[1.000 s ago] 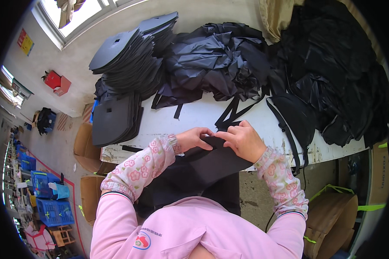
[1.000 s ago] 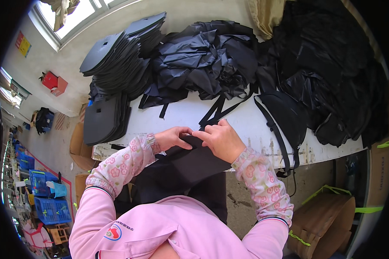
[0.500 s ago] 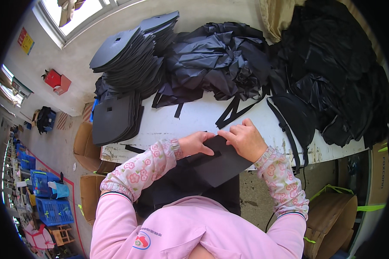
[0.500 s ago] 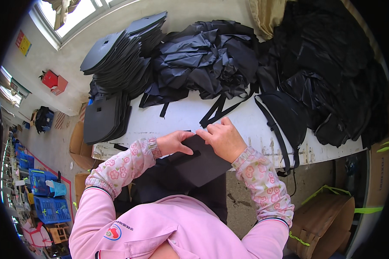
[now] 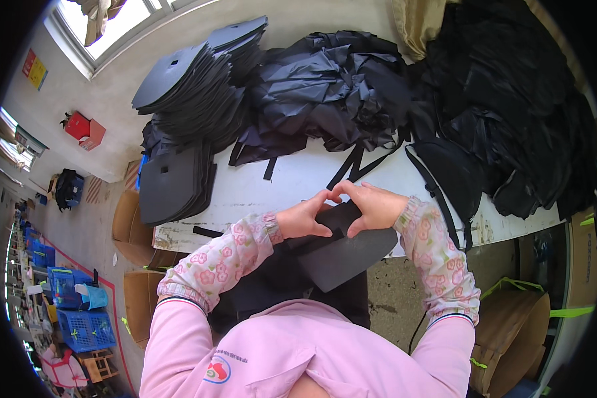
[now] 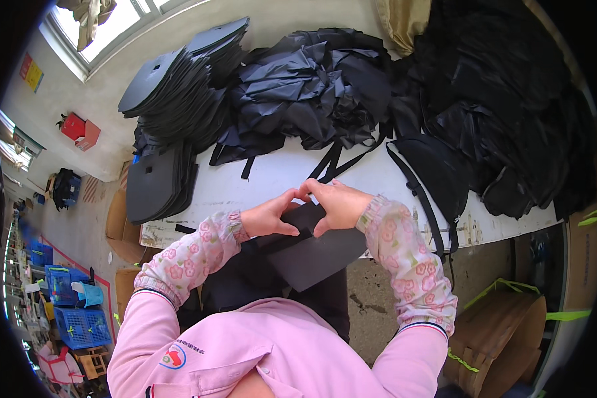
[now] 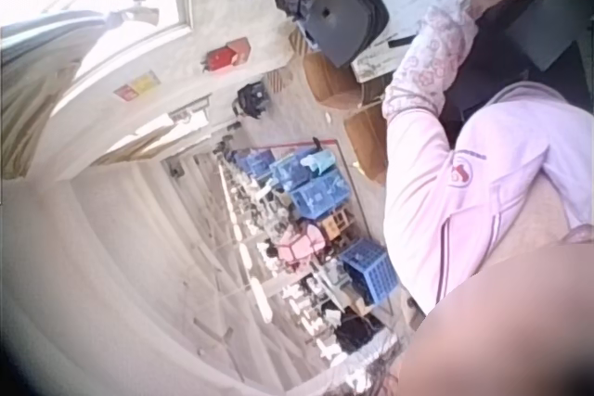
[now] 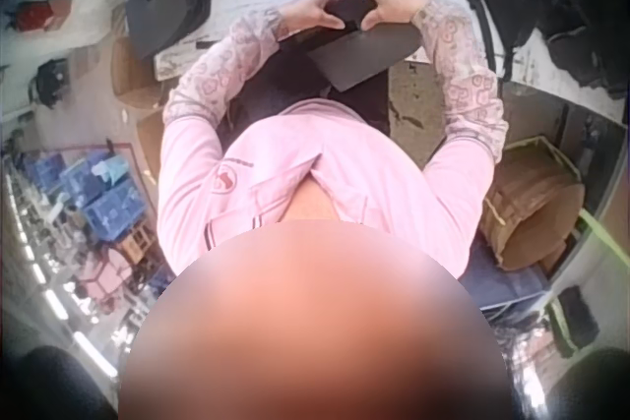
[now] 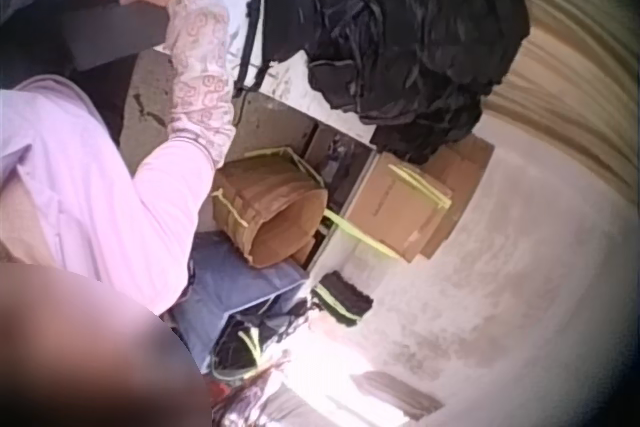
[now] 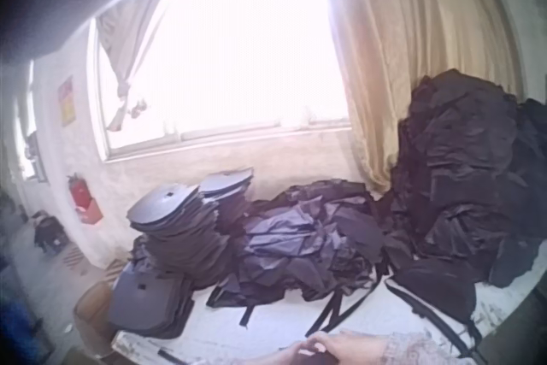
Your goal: Manually folding and organizing black fabric or synthetic material panels in a factory setting.
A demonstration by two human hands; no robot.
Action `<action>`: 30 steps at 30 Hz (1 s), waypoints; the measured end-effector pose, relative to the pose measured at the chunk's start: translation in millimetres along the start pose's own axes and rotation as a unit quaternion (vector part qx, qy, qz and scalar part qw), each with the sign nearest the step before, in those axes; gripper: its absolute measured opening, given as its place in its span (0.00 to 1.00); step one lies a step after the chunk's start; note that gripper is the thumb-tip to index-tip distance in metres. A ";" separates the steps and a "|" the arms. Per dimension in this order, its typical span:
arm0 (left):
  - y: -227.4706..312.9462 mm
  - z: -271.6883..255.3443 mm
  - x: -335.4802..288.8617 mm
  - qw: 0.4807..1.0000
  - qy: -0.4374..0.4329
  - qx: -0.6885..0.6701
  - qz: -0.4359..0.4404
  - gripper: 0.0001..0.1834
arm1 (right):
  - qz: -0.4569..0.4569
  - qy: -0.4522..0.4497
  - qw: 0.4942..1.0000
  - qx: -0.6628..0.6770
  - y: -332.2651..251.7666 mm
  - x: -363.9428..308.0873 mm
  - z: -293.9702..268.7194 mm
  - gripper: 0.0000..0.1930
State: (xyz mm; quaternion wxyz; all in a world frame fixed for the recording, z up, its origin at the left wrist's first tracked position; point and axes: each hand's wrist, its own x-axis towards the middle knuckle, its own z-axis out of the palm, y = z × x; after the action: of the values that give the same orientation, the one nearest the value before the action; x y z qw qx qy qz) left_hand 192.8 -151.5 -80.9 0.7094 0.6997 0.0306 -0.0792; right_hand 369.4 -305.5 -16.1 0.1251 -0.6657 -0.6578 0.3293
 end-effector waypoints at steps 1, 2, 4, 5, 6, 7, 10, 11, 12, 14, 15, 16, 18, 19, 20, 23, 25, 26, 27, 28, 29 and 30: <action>0.2 1.2 1.0 0.999 -0.005 0.039 -0.022 0.35 | 0.003 0.003 1.000 -0.001 8.7 2.6 0.0 0.40; 0.2 3.0 2.4 0.996 -0.009 0.078 -0.045 0.33 | -0.059 -0.004 0.997 0.046 22.9 7.6 4.8 0.40; -4.0 5.1 -0.8 0.991 0.012 0.130 -0.038 0.31 | -0.126 -0.015 0.988 0.092 14.2 13.8 -3.4 0.39; -6.4 6.0 -2.3 0.983 0.031 0.180 -0.031 0.29 | -0.038 -0.089 0.991 0.097 9.6 15.7 -8.6 0.39; -6.8 6.4 -3.4 0.983 0.030 0.181 -0.031 0.29 | 0.053 -0.161 0.980 0.100 2.8 15.7 -13.7 0.39; -7.2 6.3 -4.5 0.987 0.026 0.150 -0.046 0.28 | 0.054 -0.160 0.981 0.100 6.7 15.6 -10.6 0.39; -9.3 7.3 -5.8 0.998 0.014 0.053 -0.035 0.26 | 0.043 -0.141 0.987 0.071 25.6 14.1 5.3 0.37; -9.8 7.1 -6.0 1.000 0.006 -0.014 -0.008 0.25 | 0.027 -0.150 0.984 0.097 30.6 14.1 8.5 0.40; -12.1 6.9 -7.0 1.000 0.007 -0.015 -0.009 0.25 | 0.010 -0.160 0.979 0.123 29.8 14.1 9.4 0.42; -15.2 4.2 -10.8 0.993 0.029 0.117 0.017 0.25 | 0.007 -0.170 0.979 0.110 24.8 18.2 8.4 0.42; -10.1 5.6 -14.7 0.992 0.035 0.117 0.016 0.25 | 0.004 -0.180 0.979 0.097 21.0 21.7 8.4 0.42; 1.3 9.6 -17.4 0.984 0.028 0.173 0.018 0.25 | 0.000 -0.182 0.979 0.093 24.0 26.1 11.5 0.42; 7.8 16.3 -22.9 0.975 0.034 0.218 0.014 0.26 | -0.063 -0.221 0.971 0.074 32.9 41.1 21.1 0.38; 8.1 17.6 -23.1 0.977 0.033 0.209 0.014 0.26 | -0.039 -0.211 0.972 0.090 30.8 37.1 19.5 0.29; 11.0 20.5 -22.8 0.980 0.044 0.194 0.005 0.26 | 0.020 -0.226 0.971 0.076 20.0 30.6 12.0 0.25; 3.4 16.5 -18.0 0.987 0.029 0.158 0.004 0.39 | -0.068 -0.066 0.995 -0.031 16.3 2.6 10.0 0.23; -11.4 12.0 -26.5 0.978 0.001 0.205 -0.030 0.49 | -0.093 -0.011 0.995 -0.032 7.7 -8.4 7.5 0.21; -15.0 12.9 -33.0 0.972 -0.015 0.230 -0.037 0.46 | -0.117 0.004 0.993 -0.029 10.3 -15.0 6.4 0.21; -19.3 12.1 -41.0 0.965 -0.032 0.255 -0.046 0.44 | -0.097 0.012 0.994 -0.040 1.5 -21.1 2.8 0.21; -22.7 8.4 -50.4 0.966 -0.016 0.254 -0.050 0.44 | -0.113 0.018 0.992 -0.046 0.7 -24.1 1.3 0.21; -27.9 5.9 -61.0 0.954 -0.049 0.284 -0.081 0.38 | -0.124 0.025 0.991 -0.051 3.4 -26.1 0.4 0.22; -34.6 3.7 -67.2 0.939 -0.092 0.315 -0.107 0.33 | -0.122 0.023 0.991 -0.051 8.2 -30.7 -0.9 0.22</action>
State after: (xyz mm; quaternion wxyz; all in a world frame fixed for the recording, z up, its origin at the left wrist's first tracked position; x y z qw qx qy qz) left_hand 121.0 -150.8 -104.7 0.4399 0.8694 0.0134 -0.2246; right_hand 379.0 -335.5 -11.9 0.1450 -0.5935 -0.7469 0.2623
